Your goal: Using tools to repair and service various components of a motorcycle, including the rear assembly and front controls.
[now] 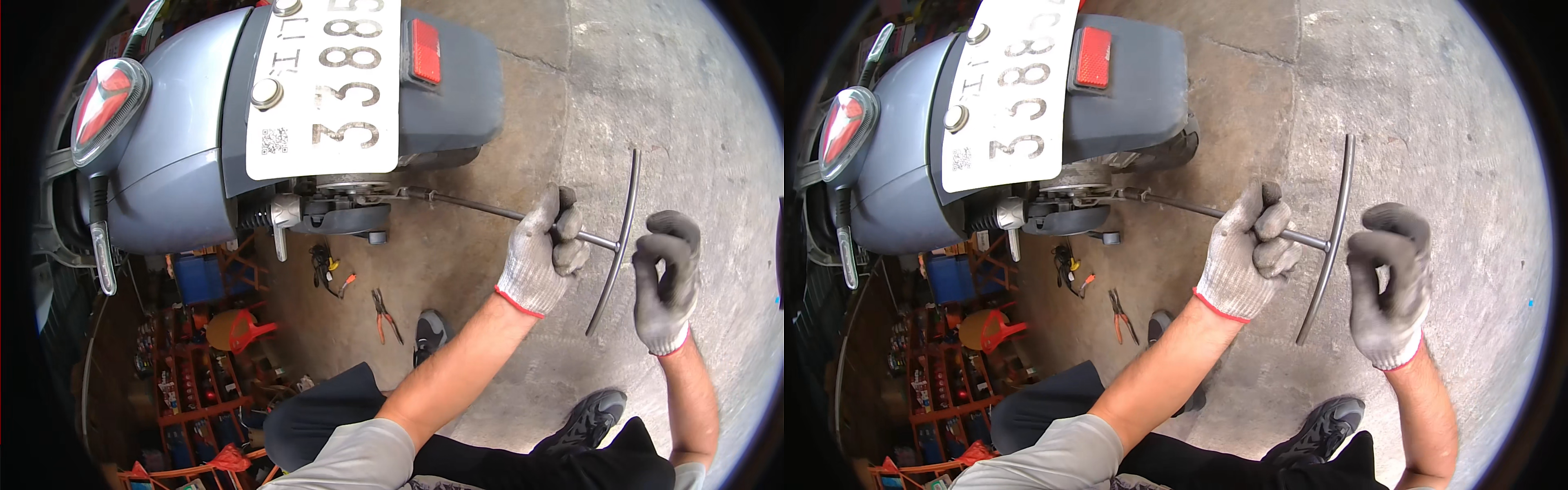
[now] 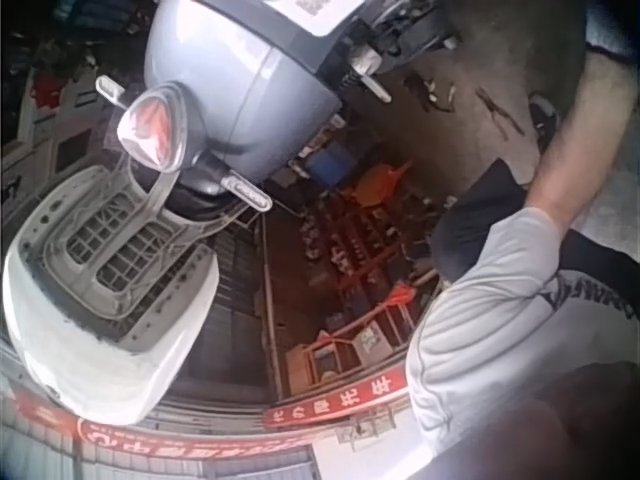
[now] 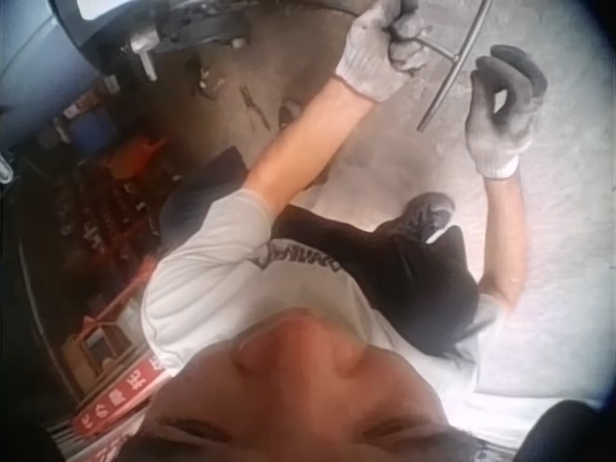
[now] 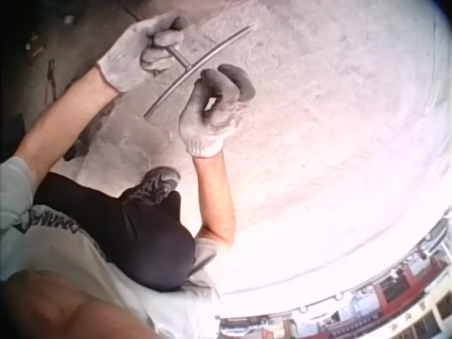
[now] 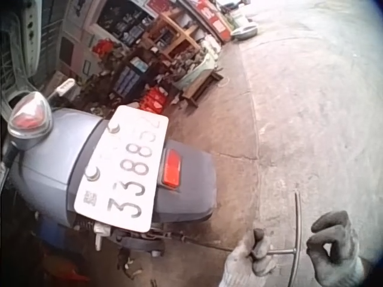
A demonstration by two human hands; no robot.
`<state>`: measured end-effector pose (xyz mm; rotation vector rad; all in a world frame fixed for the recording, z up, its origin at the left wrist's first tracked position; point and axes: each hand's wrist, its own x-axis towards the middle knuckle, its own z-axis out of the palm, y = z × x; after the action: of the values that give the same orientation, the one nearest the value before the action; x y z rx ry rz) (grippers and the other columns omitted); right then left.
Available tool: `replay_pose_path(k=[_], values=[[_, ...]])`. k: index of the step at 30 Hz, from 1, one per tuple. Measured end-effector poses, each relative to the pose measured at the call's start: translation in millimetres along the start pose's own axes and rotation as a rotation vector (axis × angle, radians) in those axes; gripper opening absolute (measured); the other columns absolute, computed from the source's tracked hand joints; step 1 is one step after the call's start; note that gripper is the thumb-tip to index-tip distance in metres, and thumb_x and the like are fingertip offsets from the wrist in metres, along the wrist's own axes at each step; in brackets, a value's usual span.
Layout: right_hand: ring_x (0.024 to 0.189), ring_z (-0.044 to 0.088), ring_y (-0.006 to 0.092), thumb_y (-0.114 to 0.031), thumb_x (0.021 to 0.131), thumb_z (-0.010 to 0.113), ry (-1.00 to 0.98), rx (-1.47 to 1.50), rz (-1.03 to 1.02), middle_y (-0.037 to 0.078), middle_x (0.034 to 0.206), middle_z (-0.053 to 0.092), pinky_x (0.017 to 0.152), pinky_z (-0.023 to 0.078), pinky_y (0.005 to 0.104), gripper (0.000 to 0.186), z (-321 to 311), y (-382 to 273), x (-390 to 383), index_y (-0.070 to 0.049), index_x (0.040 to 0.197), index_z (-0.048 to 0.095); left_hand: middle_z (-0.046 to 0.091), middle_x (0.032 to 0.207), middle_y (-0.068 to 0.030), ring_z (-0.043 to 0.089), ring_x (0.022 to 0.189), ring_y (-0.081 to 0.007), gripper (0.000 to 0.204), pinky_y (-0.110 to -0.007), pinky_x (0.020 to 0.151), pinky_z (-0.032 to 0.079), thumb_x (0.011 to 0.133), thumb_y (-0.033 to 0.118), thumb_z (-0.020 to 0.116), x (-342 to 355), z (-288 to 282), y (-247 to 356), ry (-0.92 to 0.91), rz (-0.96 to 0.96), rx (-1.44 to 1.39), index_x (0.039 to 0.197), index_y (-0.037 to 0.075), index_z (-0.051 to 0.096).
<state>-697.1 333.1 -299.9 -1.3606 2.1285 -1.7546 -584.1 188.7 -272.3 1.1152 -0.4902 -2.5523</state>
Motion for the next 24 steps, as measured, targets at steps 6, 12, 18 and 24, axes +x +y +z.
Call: replay_pose_path(k=[6,12,18,24], values=[[0.062,0.046,0.0061,-0.005,0.083,0.063,-0.199,0.927,0.962,-0.002,0.077,0.054,0.052,0.037,0.0246,0.038,-4,-17,34,-0.004,0.12,0.059,0.044,0.065,0.0043,0.025,0.041,-0.0074,0.029,-0.023,0.039,0.021,0.1,0.043,0.049,4,-20,-4,-0.039,-0.015,0.038,0.098,0.015,0.054],[0.065,0.063,0.0199,-0.004,0.07,0.067,-0.916,0.223,0.038,0.009,0.075,0.062,0.059,0.05,0.0345,0.028,-29,-37,27,-0.006,0.097,0.073,0.036,0.063,0.0056,0.021,0.042,-0.007,0.029,-0.023,0.039,0.022,0.103,0.038,0.044,5,0,10,-0.028,-0.019,-0.037,0.097,0.012,0.056],[0.059,0.051,0.0092,-0.015,0.088,0.054,-0.361,0.521,0.908,0.001,0.073,0.054,0.055,0.043,0.0228,0.047,-10,1,32,-0.001,0.133,0.054,0.038,0.065,0.0042,0.021,0.042,-0.0076,0.03,-0.023,0.039,0.022,0.102,0.037,0.045,0,-10,8,-0.136,-0.017,-0.094,0.101,0.01,0.056],[0.078,0.07,0.0214,-0.006,0.081,0.062,-1.186,0.608,0.63,0.015,0.09,0.072,0.072,0.055,0.0327,0.036,-37,-22,53,0.0,0.116,0.066,0.035,0.064,0.0036,0.022,0.043,-0.0077,0.029,-0.023,0.041,0.023,0.102,0.038,0.046,-2,-16,4,0.012,-0.042,-0.023,0.099,0.011,0.056]])
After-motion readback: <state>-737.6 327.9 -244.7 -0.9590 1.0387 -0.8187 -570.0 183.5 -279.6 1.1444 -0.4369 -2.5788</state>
